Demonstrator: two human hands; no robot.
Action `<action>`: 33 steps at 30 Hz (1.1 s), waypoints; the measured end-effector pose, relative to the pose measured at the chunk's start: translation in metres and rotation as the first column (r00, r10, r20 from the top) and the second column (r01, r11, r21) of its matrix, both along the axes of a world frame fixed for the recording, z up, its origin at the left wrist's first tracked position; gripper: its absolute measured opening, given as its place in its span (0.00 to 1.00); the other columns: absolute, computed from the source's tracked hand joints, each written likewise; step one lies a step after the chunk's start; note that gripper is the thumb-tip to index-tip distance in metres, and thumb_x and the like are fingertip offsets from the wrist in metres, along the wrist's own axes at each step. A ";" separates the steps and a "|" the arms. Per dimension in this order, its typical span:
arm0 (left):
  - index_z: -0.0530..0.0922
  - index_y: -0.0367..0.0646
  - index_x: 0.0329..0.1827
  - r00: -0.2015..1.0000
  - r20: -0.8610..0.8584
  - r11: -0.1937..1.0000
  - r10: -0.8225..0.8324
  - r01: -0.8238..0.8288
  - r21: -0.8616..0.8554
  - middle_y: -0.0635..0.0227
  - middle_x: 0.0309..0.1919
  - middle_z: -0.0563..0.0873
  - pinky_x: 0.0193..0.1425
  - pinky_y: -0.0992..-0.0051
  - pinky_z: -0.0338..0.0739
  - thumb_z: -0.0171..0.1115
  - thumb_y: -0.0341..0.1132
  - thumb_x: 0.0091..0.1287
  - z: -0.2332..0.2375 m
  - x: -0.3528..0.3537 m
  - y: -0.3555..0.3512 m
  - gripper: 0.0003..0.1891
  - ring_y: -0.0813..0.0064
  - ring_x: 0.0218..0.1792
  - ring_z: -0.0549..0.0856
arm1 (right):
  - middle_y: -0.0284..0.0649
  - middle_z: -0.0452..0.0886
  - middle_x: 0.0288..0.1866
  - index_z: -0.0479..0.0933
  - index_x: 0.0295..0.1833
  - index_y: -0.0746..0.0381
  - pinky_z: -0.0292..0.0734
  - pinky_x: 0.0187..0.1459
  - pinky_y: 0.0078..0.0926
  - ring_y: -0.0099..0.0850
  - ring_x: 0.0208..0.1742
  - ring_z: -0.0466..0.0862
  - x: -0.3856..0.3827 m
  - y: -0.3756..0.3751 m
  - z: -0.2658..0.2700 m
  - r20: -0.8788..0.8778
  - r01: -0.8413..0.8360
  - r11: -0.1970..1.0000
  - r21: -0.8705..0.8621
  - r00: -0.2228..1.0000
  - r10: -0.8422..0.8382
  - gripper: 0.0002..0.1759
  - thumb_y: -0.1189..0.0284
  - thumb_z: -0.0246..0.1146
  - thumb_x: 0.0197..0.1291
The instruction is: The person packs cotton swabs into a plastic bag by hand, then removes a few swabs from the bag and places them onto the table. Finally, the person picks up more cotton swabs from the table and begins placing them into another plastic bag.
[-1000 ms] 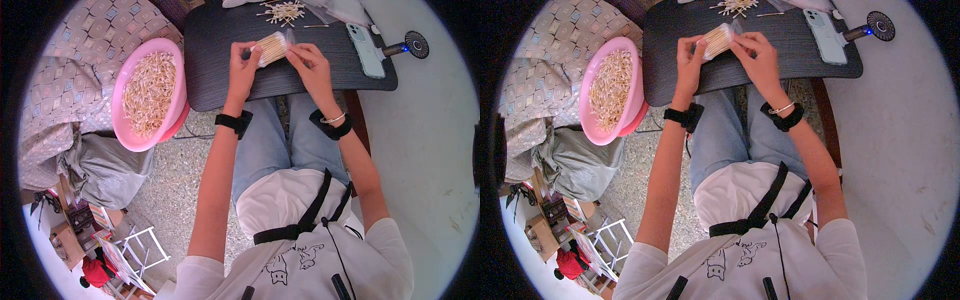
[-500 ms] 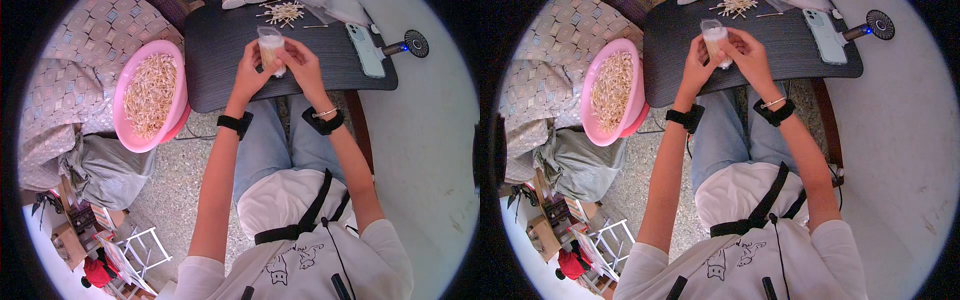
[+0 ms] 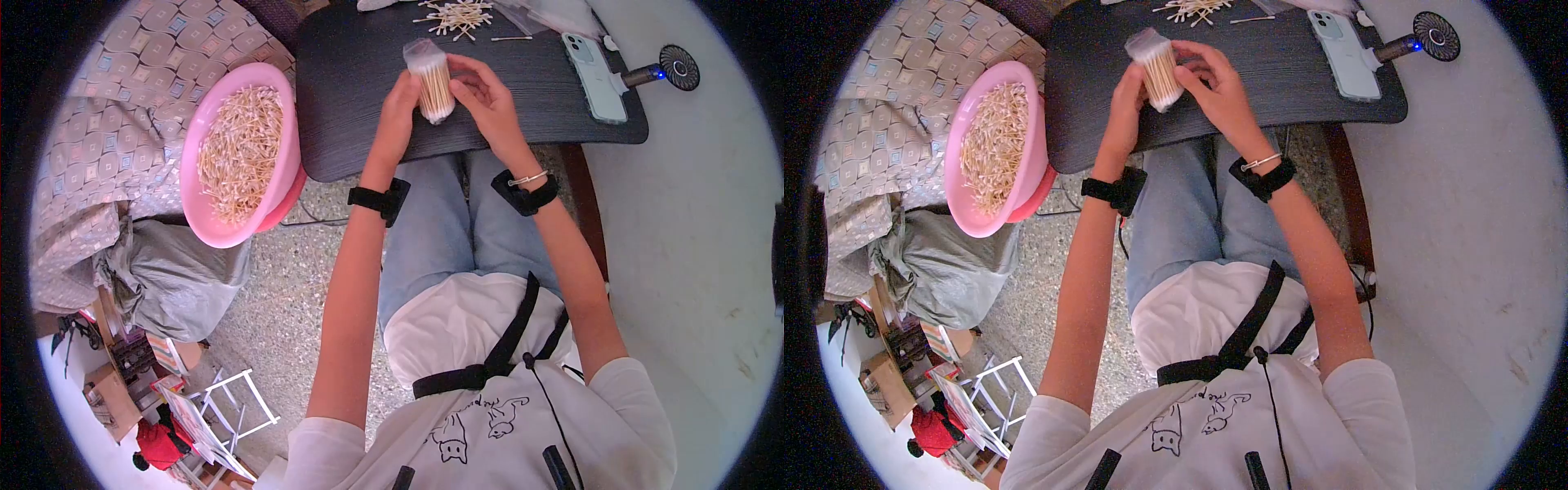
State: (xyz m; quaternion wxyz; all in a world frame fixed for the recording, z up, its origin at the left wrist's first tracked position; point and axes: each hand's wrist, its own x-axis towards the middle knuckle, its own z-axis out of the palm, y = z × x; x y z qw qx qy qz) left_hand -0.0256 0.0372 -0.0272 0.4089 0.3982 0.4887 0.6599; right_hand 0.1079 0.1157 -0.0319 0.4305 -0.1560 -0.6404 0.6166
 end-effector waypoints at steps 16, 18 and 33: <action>0.66 0.40 0.57 0.986 -0.167 0.992 -0.002 0.023 0.124 0.67 0.50 0.75 0.59 0.76 0.67 0.57 0.29 0.61 0.009 0.002 -0.006 0.21 0.76 0.53 0.74 | 0.33 0.77 0.43 0.71 0.49 0.61 0.71 0.43 0.18 0.19 0.42 0.75 -0.009 -0.006 0.002 -0.006 0.054 0.999 0.000 0.999 -0.054 0.17 0.72 0.65 0.55; 0.66 0.40 0.58 0.982 -0.191 0.994 -0.005 0.025 0.104 0.68 0.52 0.74 0.62 0.77 0.63 0.54 0.29 0.61 0.010 0.005 -0.006 0.21 0.77 0.55 0.72 | 0.32 0.76 0.43 0.70 0.50 0.61 0.71 0.44 0.18 0.19 0.43 0.75 -0.005 -0.007 0.005 0.004 0.017 0.999 -0.036 1.000 -0.017 0.17 0.73 0.64 0.55; 0.69 0.36 0.52 0.999 -0.044 0.997 0.017 -0.014 0.070 0.63 0.47 0.81 0.52 0.78 0.73 0.60 0.38 0.67 0.006 0.004 -0.001 0.17 0.78 0.48 0.79 | 0.38 0.76 0.54 0.68 0.56 0.64 0.70 0.56 0.22 0.23 0.52 0.76 0.002 -0.006 0.009 -0.055 0.032 0.991 -0.128 0.998 -0.039 0.15 0.73 0.55 0.66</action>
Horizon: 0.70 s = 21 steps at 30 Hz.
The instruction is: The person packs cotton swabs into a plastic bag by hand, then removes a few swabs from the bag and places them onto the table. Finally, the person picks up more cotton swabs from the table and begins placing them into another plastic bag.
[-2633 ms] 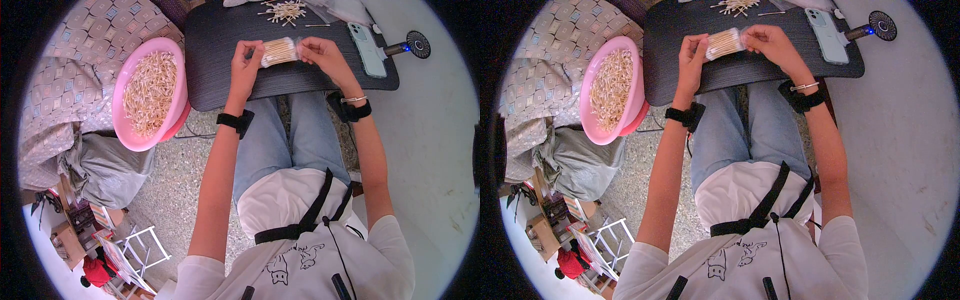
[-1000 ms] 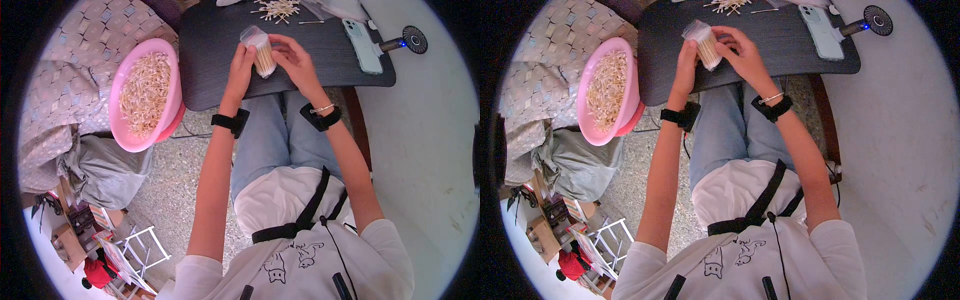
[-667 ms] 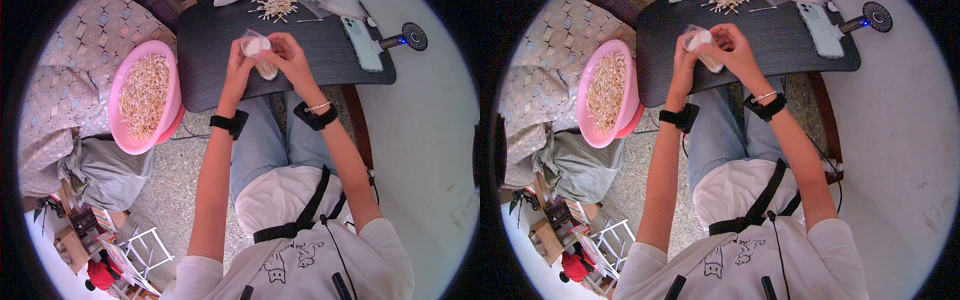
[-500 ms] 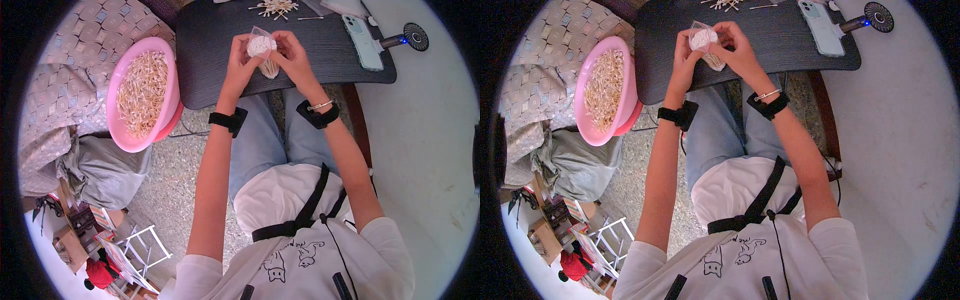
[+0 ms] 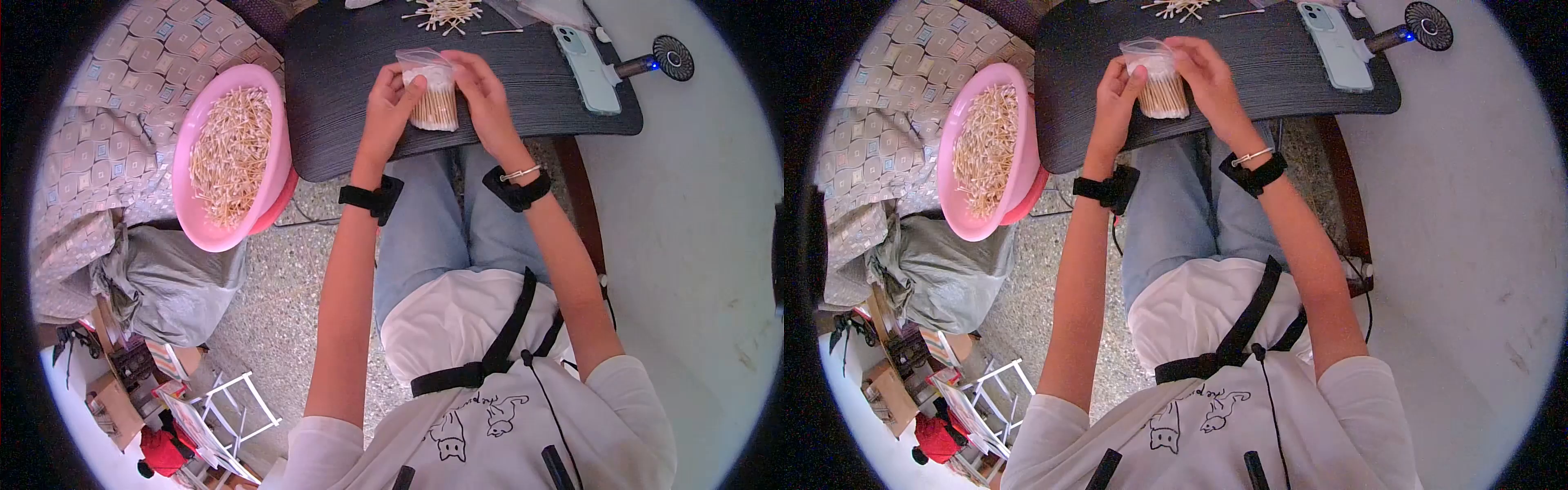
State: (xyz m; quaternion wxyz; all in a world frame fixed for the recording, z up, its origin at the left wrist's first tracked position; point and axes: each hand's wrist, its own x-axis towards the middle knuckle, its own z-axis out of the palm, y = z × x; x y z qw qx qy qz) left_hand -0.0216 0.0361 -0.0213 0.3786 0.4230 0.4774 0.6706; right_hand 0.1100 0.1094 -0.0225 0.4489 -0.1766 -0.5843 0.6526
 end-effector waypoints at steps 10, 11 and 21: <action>0.71 0.39 0.44 0.994 0.079 0.997 0.070 -0.072 0.019 0.67 0.38 0.82 0.42 0.82 0.75 0.58 0.36 0.68 -0.004 -0.003 -0.001 0.10 0.84 0.38 0.80 | 0.37 0.76 0.56 0.68 0.62 0.59 0.74 0.51 0.25 0.25 0.51 0.78 -0.001 -0.010 0.000 0.046 0.033 0.964 0.263 0.998 -0.046 0.27 0.70 0.66 0.56; 0.70 0.39 0.43 0.993 0.102 0.998 0.065 -0.066 0.007 0.66 0.39 0.83 0.42 0.81 0.76 0.60 0.35 0.67 -0.004 -0.005 -0.001 0.11 0.83 0.38 0.80 | 0.37 0.77 0.56 0.69 0.61 0.58 0.75 0.50 0.25 0.26 0.50 0.79 -0.002 -0.007 -0.003 0.086 0.044 0.941 0.335 0.993 -0.077 0.27 0.70 0.66 0.56; 0.71 0.38 0.41 0.990 0.096 0.995 0.103 -0.104 -0.001 0.65 0.35 0.83 0.36 0.82 0.77 0.63 0.36 0.65 -0.006 -0.005 0.001 0.13 0.83 0.34 0.81 | 0.42 0.79 0.55 0.79 0.48 0.61 0.76 0.49 0.26 0.33 0.50 0.81 -0.003 -0.017 0.003 0.138 0.146 0.919 0.367 0.968 -0.208 0.14 0.68 0.65 0.57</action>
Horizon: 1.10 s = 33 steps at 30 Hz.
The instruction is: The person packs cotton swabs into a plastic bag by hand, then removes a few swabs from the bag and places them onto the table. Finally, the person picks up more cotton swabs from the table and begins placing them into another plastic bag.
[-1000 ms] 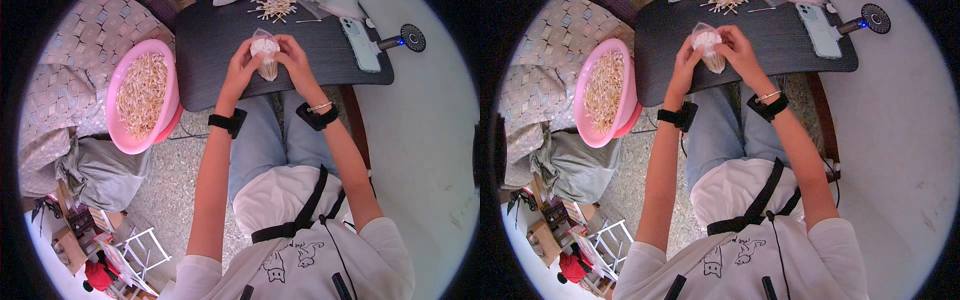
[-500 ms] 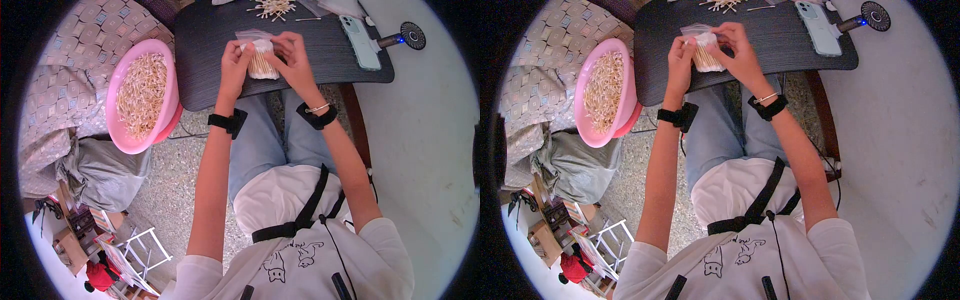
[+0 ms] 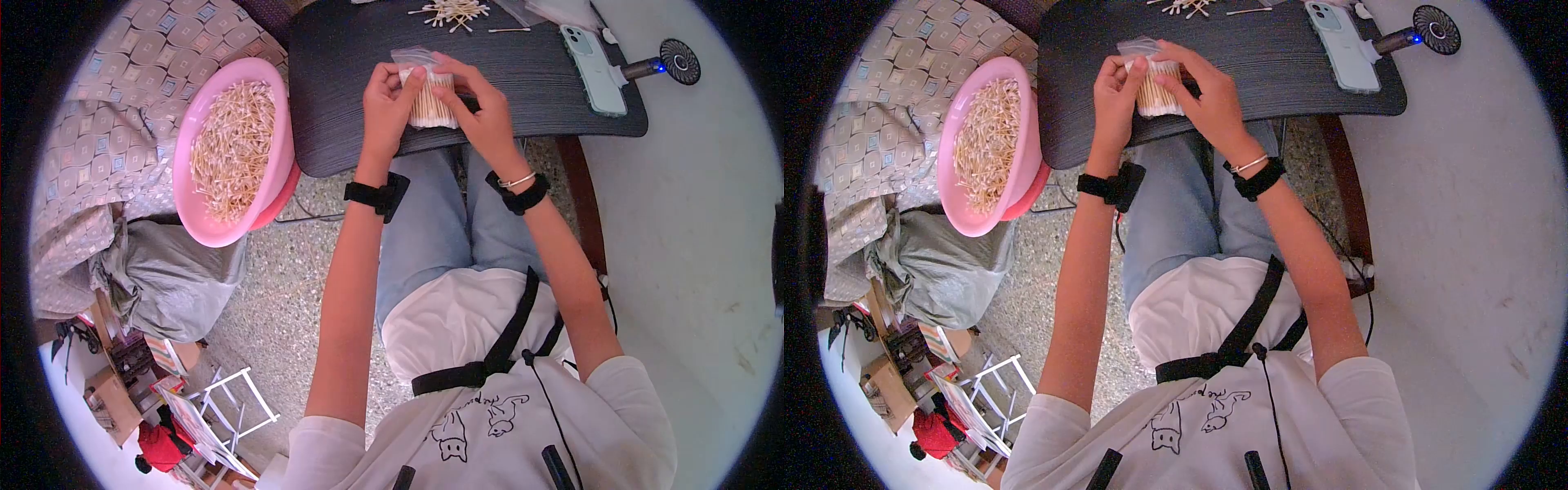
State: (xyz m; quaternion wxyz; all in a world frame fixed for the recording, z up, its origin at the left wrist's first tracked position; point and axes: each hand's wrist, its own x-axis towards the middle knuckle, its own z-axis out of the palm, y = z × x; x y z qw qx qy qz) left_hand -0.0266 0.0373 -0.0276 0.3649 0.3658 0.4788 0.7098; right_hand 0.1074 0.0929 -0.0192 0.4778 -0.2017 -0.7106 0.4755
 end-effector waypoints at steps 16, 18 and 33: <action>0.71 0.38 0.40 0.999 -0.035 0.999 0.013 -0.014 -0.032 0.65 0.34 0.83 0.35 0.84 0.76 0.64 0.38 0.64 0.001 0.001 -0.001 0.14 0.84 0.33 0.81 | 0.40 0.80 0.53 0.82 0.44 0.62 0.75 0.41 0.17 0.18 0.42 0.79 0.002 0.011 -0.009 -0.082 -0.168 0.952 -0.256 0.985 0.152 0.12 0.72 0.68 0.53; 0.71 0.38 0.40 1.000 -0.023 1.000 0.021 -0.021 -0.019 0.65 0.34 0.83 0.34 0.84 0.76 0.64 0.38 0.64 0.000 0.002 -0.001 0.14 0.85 0.32 0.81 | 0.39 0.80 0.53 0.82 0.44 0.62 0.75 0.41 0.16 0.18 0.42 0.79 -0.001 0.010 -0.009 -0.091 -0.131 0.978 -0.160 0.989 0.117 0.11 0.72 0.68 0.53; 0.71 0.42 0.52 0.999 -0.037 0.998 0.009 -0.007 0.056 0.65 0.38 0.84 0.41 0.82 0.75 0.57 0.34 0.69 0.008 0.006 -0.004 0.12 0.82 0.38 0.81 | 0.35 0.81 0.45 0.77 0.50 0.64 0.75 0.43 0.16 0.18 0.42 0.79 0.002 0.015 -0.007 -0.196 -0.204 0.925 -0.320 0.970 0.146 0.13 0.70 0.61 0.63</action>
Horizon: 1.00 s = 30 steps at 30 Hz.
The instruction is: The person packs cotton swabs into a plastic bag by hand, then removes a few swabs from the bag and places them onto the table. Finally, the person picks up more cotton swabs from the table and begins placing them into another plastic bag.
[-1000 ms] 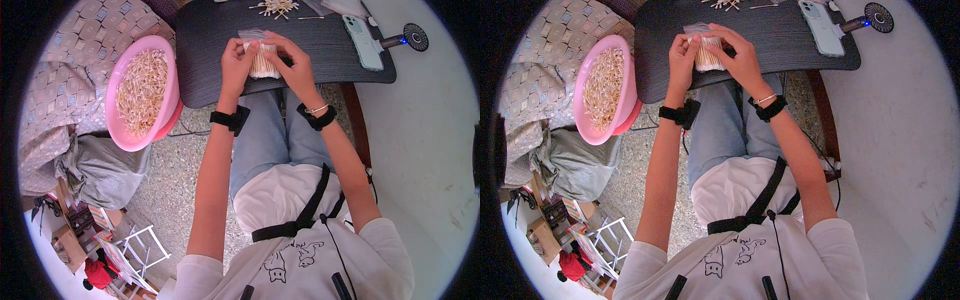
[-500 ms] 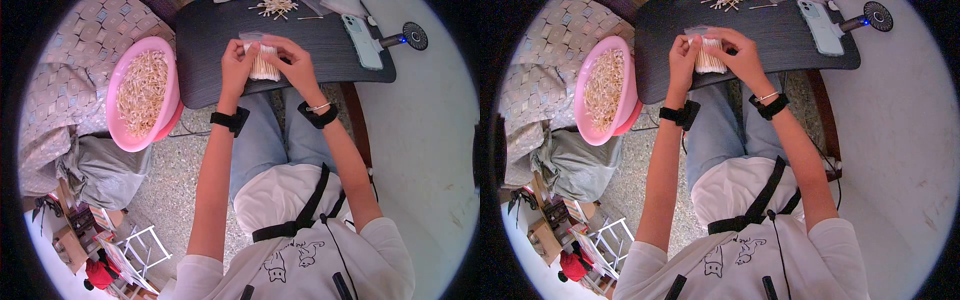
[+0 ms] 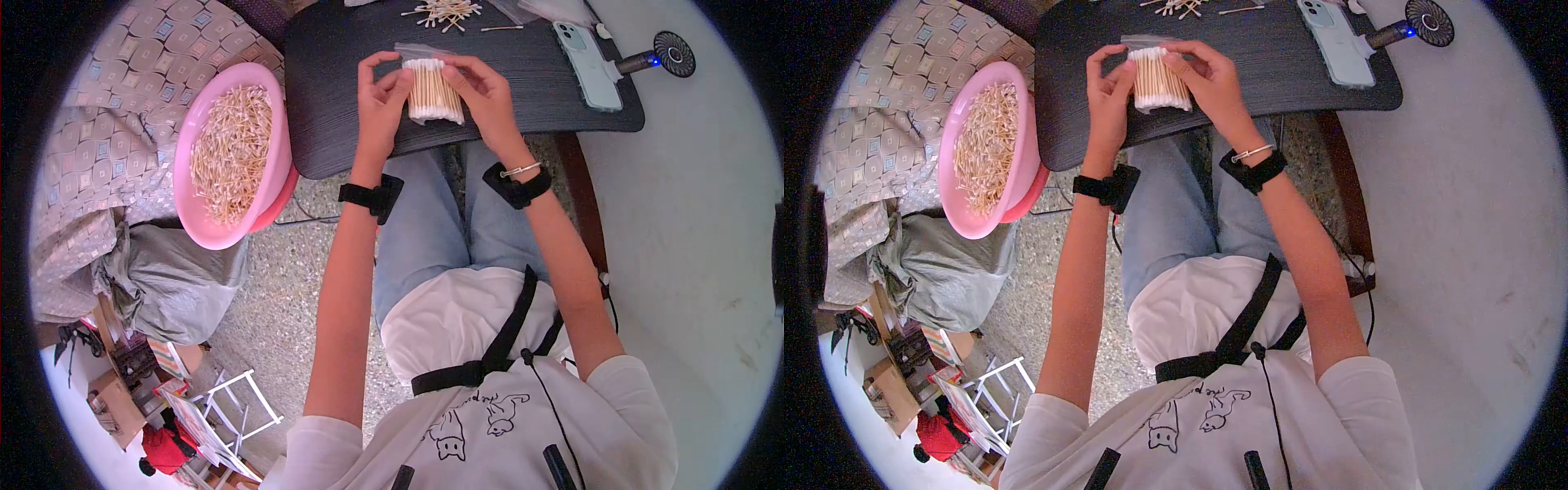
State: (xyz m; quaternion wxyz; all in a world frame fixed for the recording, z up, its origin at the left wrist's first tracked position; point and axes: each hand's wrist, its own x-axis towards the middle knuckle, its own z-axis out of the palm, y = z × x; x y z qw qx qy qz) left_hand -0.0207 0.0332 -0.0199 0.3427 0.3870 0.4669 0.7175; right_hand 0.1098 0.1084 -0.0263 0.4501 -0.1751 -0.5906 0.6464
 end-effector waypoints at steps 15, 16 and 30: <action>0.79 0.34 0.46 0.991 -0.130 0.996 -0.027 0.016 -0.087 0.65 0.40 0.84 0.48 0.81 0.75 0.61 0.33 0.66 -0.004 -0.004 0.001 0.11 0.81 0.42 0.81 | 0.34 0.80 0.46 0.75 0.51 0.64 0.74 0.47 0.18 0.19 0.45 0.78 -0.003 0.006 -0.006 -0.037 -0.021 1.000 -0.002 0.999 0.021 0.12 0.69 0.56 0.66; 0.80 0.34 0.44 0.992 -0.124 0.995 -0.033 0.021 -0.097 0.65 0.40 0.85 0.48 0.81 0.75 0.61 0.32 0.66 -0.005 -0.005 0.000 0.10 0.81 0.42 0.81 | 0.35 0.80 0.46 0.75 0.51 0.64 0.74 0.48 0.19 0.19 0.46 0.78 -0.003 0.006 -0.005 -0.053 -0.021 1.000 -0.019 0.998 0.020 0.12 0.69 0.56 0.67; 0.80 0.35 0.45 0.995 -0.083 0.995 -0.049 0.041 -0.092 0.65 0.42 0.84 0.50 0.81 0.75 0.63 0.30 0.63 0.002 0.002 0.001 0.10 0.81 0.44 0.81 | 0.33 0.78 0.45 0.74 0.52 0.63 0.73 0.47 0.17 0.18 0.45 0.77 -0.001 0.005 -0.003 -0.005 -0.037 0.999 0.010 0.999 0.037 0.13 0.67 0.55 0.67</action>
